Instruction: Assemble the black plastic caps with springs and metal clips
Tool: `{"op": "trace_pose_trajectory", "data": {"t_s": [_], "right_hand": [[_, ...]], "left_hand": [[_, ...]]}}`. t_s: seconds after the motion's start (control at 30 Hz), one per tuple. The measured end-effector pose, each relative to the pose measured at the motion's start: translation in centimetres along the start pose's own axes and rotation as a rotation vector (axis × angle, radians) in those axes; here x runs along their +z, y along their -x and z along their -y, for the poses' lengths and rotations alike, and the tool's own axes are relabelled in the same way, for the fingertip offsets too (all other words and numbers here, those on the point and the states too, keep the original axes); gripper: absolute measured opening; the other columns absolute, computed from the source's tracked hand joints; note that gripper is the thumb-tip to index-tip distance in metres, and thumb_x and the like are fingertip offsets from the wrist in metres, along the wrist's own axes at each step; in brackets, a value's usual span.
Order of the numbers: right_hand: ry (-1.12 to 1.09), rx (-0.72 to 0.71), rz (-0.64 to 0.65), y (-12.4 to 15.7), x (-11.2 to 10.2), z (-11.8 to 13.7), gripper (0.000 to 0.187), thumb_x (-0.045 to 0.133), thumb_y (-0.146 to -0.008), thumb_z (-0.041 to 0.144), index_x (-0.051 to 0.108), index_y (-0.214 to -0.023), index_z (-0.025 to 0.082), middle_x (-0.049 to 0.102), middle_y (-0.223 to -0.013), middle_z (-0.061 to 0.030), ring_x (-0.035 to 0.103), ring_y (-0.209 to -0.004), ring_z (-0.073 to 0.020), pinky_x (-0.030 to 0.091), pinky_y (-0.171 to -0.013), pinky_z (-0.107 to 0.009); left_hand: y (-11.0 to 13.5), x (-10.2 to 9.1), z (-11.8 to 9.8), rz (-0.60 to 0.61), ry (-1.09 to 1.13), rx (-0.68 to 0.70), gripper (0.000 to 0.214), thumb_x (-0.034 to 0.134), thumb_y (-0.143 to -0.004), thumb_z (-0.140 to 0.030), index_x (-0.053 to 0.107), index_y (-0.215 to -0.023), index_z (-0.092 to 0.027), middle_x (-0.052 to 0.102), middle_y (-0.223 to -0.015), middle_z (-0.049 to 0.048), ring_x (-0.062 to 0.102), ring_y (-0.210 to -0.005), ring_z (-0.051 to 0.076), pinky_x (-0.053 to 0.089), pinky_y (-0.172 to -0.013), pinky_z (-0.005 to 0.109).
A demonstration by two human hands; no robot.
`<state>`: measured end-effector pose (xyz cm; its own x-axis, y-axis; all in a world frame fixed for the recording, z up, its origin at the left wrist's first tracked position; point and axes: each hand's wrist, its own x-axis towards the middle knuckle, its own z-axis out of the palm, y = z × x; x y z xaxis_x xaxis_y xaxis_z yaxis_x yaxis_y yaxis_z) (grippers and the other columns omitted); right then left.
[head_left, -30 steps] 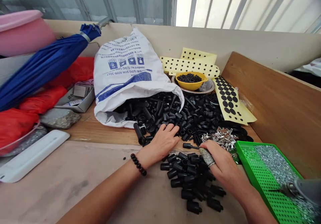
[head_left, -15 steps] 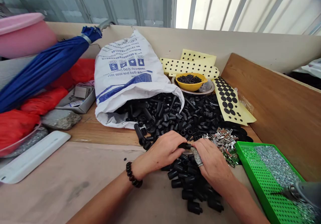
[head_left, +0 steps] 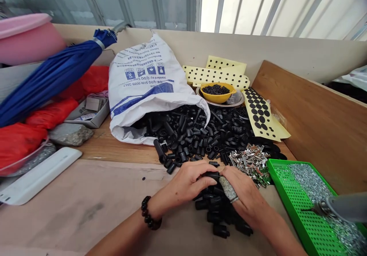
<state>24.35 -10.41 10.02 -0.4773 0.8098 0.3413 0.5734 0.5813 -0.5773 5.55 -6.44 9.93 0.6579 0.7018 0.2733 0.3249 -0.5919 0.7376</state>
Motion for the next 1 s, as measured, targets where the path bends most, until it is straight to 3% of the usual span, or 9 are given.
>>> {"op": "trace_pose_trajectory", "data": {"t_s": [0.17, 0.3, 0.4, 0.57, 0.87, 1.0], "right_hand": [[-0.178, 0.184, 0.041, 0.3, 0.0, 0.1, 0.018, 0.032, -0.087, 0.016, 0.043, -0.073, 0.021, 0.055, -0.071, 0.0, 0.049, -0.065, -0.0151, 0.039, -0.06, -0.026], [-0.327, 0.306, 0.016, 0.6, 0.6, 0.2, 0.018, 0.035, -0.085, 0.017, 0.041, -0.068, 0.02, 0.05, -0.066, 0.0013, 0.046, -0.063, -0.0143, 0.035, -0.056, -0.024], [-0.355, 0.31, -0.001, 0.8, 1.2, 0.4, 0.02, 0.033, -0.087, 0.019, 0.041, -0.069, 0.02, 0.049, -0.066, 0.0012, 0.045, -0.063, -0.0141, 0.035, -0.057, -0.024], [-0.264, 0.294, 0.009, 0.9, 1.5, 0.5, 0.021, 0.032, -0.088, 0.018, 0.043, -0.07, 0.02, 0.053, -0.069, 0.0006, 0.046, -0.063, -0.0143, 0.036, -0.059, -0.025], [-0.123, 0.247, 0.067, -0.1, -0.6, 0.0, 0.021, 0.034, -0.087, 0.015, 0.048, -0.072, 0.022, 0.058, -0.073, -0.0006, 0.052, -0.069, -0.0163, 0.041, -0.065, -0.026], [-0.068, 0.214, 0.076, 0.1, -0.5, -0.3, 0.021, 0.035, -0.083, 0.01, 0.051, -0.079, 0.022, 0.059, -0.079, -0.0022, 0.053, -0.074, -0.0169, 0.041, -0.069, -0.027]], "left_hand": [[0.3, 0.4, -0.3, -0.035, -0.121, 0.163, 0.022, 0.046, -0.09, -0.022, 0.059, -0.107, -0.016, 0.065, -0.096, 0.0079, 0.057, -0.087, 0.018, 0.045, -0.078, 0.027], [0.5, 0.9, -0.1, -0.098, -0.242, 0.264, 0.023, 0.041, -0.092, -0.021, 0.056, -0.109, -0.015, 0.063, -0.094, 0.01, 0.056, -0.085, 0.018, 0.047, -0.077, 0.03], [0.7, 1.2, 0.1, -0.138, -0.286, 0.301, 0.022, 0.041, -0.092, -0.02, 0.055, -0.108, -0.013, 0.063, -0.093, 0.0106, 0.056, -0.084, 0.018, 0.047, -0.076, 0.03], [1.0, 1.7, 0.4, -0.097, -0.261, 0.272, 0.02, 0.043, -0.091, -0.019, 0.057, -0.104, -0.013, 0.065, -0.091, 0.0095, 0.058, -0.083, 0.018, 0.046, -0.074, 0.028], [-0.5, 0.4, -0.2, 0.005, -0.015, 0.087, 0.026, 0.045, -0.091, -0.022, 0.059, -0.113, -0.019, 0.067, -0.105, 0.0051, 0.06, -0.094, 0.017, 0.044, -0.083, 0.024], [-0.5, 0.8, 0.0, -0.033, 0.015, 0.083, 0.023, 0.049, -0.089, -0.02, 0.063, -0.107, -0.017, 0.069, -0.1, 0.0055, 0.061, -0.09, 0.017, 0.045, -0.08, 0.025]]}}
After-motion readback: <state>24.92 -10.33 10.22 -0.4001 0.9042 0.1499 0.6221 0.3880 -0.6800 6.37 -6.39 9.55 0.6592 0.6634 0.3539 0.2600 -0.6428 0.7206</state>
